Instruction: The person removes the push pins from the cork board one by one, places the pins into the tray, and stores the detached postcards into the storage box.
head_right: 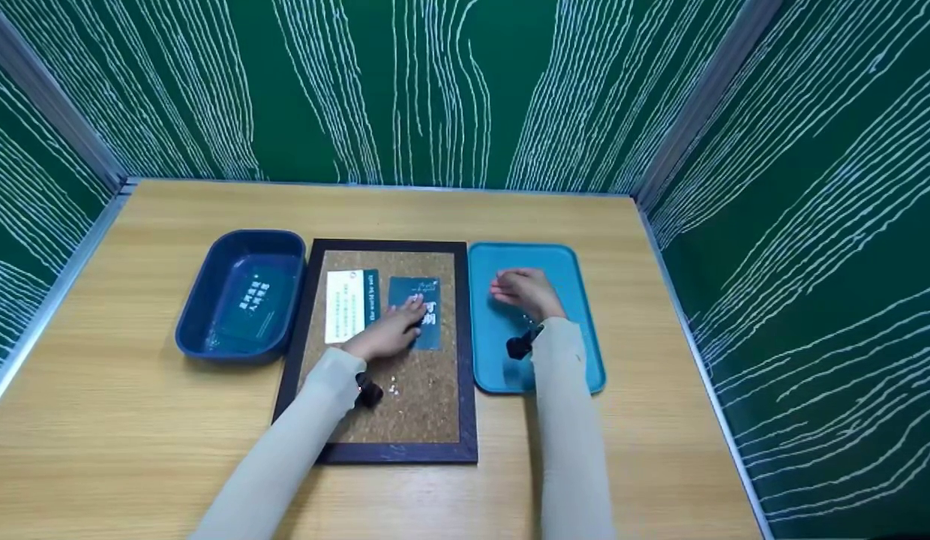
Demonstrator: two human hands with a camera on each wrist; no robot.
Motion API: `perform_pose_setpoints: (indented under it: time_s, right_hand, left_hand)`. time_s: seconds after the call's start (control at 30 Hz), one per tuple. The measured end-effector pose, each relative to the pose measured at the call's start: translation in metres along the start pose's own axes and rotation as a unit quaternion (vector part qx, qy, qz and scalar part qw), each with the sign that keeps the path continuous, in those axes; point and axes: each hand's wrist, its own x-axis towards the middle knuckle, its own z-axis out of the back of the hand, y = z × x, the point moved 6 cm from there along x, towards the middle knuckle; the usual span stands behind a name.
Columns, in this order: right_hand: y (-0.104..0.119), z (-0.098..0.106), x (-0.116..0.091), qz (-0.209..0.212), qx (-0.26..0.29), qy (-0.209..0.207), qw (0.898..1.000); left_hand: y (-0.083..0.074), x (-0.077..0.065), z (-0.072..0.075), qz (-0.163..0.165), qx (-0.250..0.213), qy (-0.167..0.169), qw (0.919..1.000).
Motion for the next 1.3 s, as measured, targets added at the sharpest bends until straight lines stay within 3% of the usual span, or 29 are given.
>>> perform_pose_setpoints:
  time_s: [0.2,0.63,0.9,1.3]
  right_hand:
    - [0.001,-0.018,0.005,0.0,0.031,0.017,0.999]
    - [-0.007,-0.049,0.017,-0.021,0.033,0.038,0.999]
    - [-0.009,-0.062,0.021,-0.032,0.039,0.045,0.998]
    - [-0.011,-0.073,0.025,-0.026,0.04,0.057,0.997]
  left_hand:
    - [0.001,0.0,-0.001,-0.002,-0.005,0.001,1.0]
    - [0.001,0.001,-0.001,0.002,-0.011,0.002,0.9999]
    - [0.0,0.0,0.001,-0.001,-0.027,0.007,0.9996]
    - [0.0,0.001,0.001,0.002,0.001,0.005,1.0]
